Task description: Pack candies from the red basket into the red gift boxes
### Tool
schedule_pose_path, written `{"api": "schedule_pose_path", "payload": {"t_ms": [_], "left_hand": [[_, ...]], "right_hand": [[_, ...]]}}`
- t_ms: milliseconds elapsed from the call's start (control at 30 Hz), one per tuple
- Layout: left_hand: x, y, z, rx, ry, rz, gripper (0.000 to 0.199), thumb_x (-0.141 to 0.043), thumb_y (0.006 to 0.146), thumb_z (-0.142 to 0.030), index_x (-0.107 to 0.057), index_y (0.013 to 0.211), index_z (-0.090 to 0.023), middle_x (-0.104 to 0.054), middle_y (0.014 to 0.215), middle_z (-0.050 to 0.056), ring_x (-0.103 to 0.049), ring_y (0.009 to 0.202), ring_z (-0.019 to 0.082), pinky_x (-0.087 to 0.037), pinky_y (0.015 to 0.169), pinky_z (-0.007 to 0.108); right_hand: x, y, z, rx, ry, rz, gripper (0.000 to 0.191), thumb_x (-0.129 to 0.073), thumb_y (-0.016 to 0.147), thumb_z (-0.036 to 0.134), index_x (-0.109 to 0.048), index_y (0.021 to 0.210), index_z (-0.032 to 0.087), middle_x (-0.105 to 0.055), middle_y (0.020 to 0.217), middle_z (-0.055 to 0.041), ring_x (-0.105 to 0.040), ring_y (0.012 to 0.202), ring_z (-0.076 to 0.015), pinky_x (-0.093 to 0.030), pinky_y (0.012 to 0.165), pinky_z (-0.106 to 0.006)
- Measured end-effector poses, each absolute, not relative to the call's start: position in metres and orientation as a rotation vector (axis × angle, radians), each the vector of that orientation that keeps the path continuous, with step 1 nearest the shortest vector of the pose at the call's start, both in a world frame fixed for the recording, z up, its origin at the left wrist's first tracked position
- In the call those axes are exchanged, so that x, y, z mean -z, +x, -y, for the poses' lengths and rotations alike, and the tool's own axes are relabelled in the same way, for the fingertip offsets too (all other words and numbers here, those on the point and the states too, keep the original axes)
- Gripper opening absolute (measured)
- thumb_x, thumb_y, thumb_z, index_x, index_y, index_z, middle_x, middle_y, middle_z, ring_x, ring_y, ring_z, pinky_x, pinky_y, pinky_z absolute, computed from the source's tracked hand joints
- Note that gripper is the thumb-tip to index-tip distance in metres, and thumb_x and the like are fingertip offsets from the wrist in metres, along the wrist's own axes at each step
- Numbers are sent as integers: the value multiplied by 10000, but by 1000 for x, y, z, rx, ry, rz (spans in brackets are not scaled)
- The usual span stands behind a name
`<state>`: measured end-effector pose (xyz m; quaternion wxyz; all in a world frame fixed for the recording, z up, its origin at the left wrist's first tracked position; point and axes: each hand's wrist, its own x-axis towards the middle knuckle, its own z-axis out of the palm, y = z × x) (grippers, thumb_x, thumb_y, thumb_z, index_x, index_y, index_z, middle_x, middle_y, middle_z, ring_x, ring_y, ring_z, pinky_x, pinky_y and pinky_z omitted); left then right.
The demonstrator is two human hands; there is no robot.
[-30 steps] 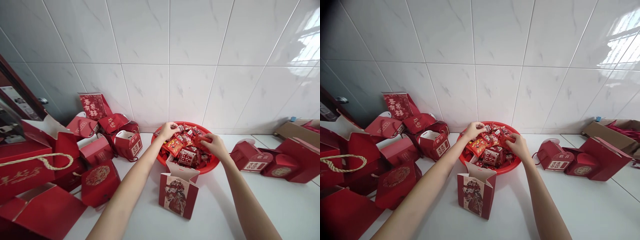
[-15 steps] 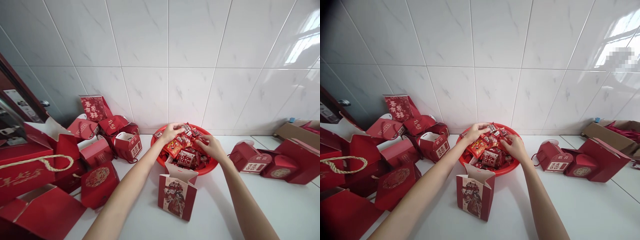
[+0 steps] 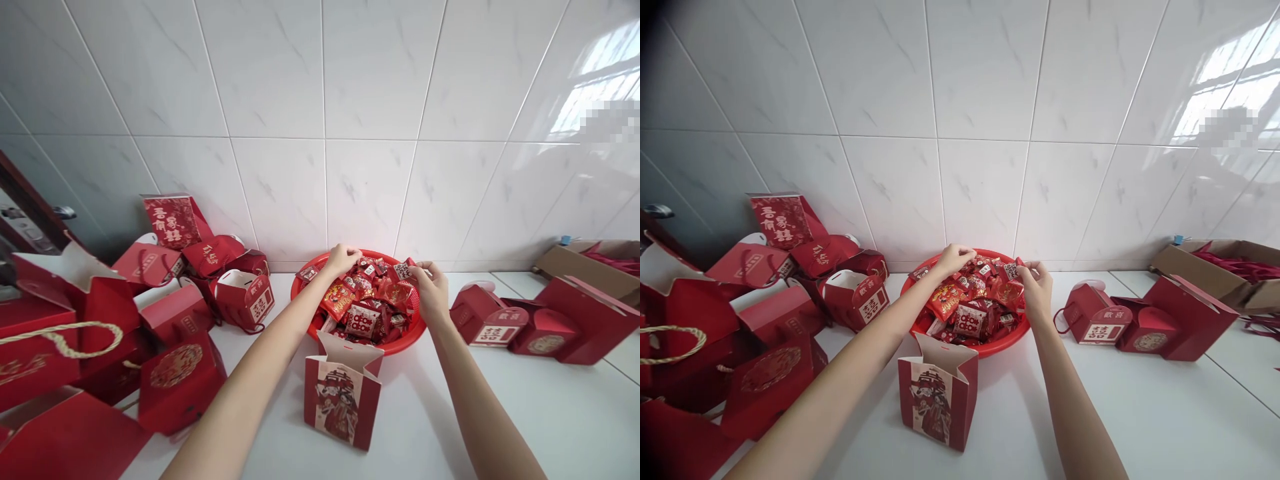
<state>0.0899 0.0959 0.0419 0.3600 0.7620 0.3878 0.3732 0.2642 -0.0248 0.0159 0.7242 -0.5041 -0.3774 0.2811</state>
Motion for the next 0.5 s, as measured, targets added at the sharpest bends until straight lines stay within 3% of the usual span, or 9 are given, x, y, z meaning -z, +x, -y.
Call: {"api": "schedule_pose_path", "payload": {"t_ms": [100, 167, 500], "left_hand": [[-34, 89, -99, -906, 2024, -1093, 417, -668, 770, -325, -426, 452, -207, -371, 442, -51, -379, 461, 105, -281, 513, 273], [-28, 90, -98, -862, 2062, -1129, 451, -686, 763, -352, -408, 437, -210, -343, 440, -51, -361, 460, 107, -261, 519, 280], [-17, 99, -98, -790, 2121, -1096, 295, -811, 640, -342, -605, 485, -198, -567, 513, -13, -574, 594, 174, -393, 590, 287]], "right_hand": [[-17, 262, 26, -671, -1097, 804, 303, -737, 639, 412, -530, 771, 235, -656, 634, 29, -599, 545, -152, -512, 533, -283], [-18, 261, 27, -694, -1092, 787, 287, -734, 639, 391, -564, 805, 230, -654, 619, 35, -575, 517, -145, -493, 506, -275], [-19, 259, 27, -761, -1053, 773, 324, -805, 628, 439, -664, 809, 210, -704, 677, 5, -643, 603, -181, -535, 580, -306]]}}
